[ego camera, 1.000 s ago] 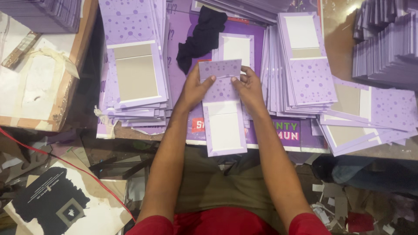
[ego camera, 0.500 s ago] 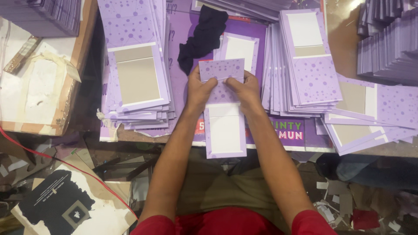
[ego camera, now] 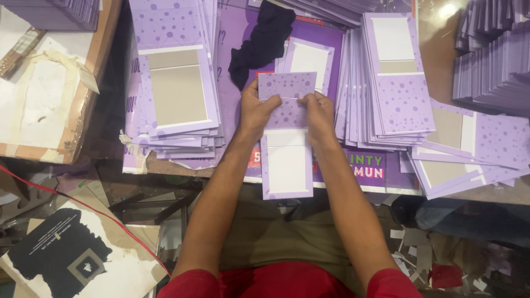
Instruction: The person repeatedly picks up purple patterned paper cards from a stack, folds each card in half, and places the folded card onto a growing pile. The process is continuous and repetitive throughout the clip.
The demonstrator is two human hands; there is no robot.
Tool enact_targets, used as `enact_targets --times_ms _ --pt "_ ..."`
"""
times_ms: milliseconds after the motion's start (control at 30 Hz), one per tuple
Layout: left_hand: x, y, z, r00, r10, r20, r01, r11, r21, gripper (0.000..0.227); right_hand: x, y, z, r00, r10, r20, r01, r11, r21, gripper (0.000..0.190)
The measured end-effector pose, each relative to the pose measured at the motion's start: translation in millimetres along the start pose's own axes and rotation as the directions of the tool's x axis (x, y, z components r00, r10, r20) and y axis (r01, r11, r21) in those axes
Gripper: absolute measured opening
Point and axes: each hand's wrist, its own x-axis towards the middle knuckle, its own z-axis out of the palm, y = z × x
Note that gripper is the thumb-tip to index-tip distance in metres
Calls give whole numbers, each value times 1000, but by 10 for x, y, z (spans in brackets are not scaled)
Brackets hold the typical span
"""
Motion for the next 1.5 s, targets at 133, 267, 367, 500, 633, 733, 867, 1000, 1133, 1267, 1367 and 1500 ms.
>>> enact_targets --times_ms 133,267,367,500,633,733,867,1000,1133,1267,1367,1500 --pt "1 10 10 1000 22 8 -21 1000 -22 42 58 98 -69 998 -1 -61 4 999 47 20" --pt "-33 34 50 1000 20 -18 -19 1000 20 40 1 27 -69 999 16 -45 -8 985 174 42" --pt "-46 67 120 998 62 -18 -54 955 292 45 -64 -53 -85 994 -87 67 73 979 189 42" --pt "-9 129 211 998 45 38 -54 950 308 52 -134 -94 -125 985 -115 129 62 933 354 43" --pt "52 165 272 992 -115 -43 122 964 237 54 -198 -78 -97 968 -167 186 116 960 256 30" --pt "99 132 356 986 -138 -90 151 976 158 53 -205 -117 -92 977 -156 146 121 967 224 25" --pt "138 9 397 969 -145 -198 170 979 116 56 -197 -127 -96 973 -170 157 125 957 261 27" --pt "176 -161 335 973 -54 -224 57 998 4 56 -181 -73 -118 970 -197 140 154 950 273 31" --pt "201 -296 207 986 0 -169 -20 992 -121 51 -157 -49 -145 973 -193 129 152 949 276 31" --pt "229 -417 98 992 11 -122 -38 976 -217 50 -155 -59 -167 982 -163 94 131 952 278 30" --pt "286 -512 41 973 -44 -228 3 984 -178 46 -139 -81 -194 977 -196 90 169 955 245 32" --pt "297 -523 -65 979 -35 -200 -7 979 -203 41 -160 -106 -188 978 -196 74 173 954 243 32"
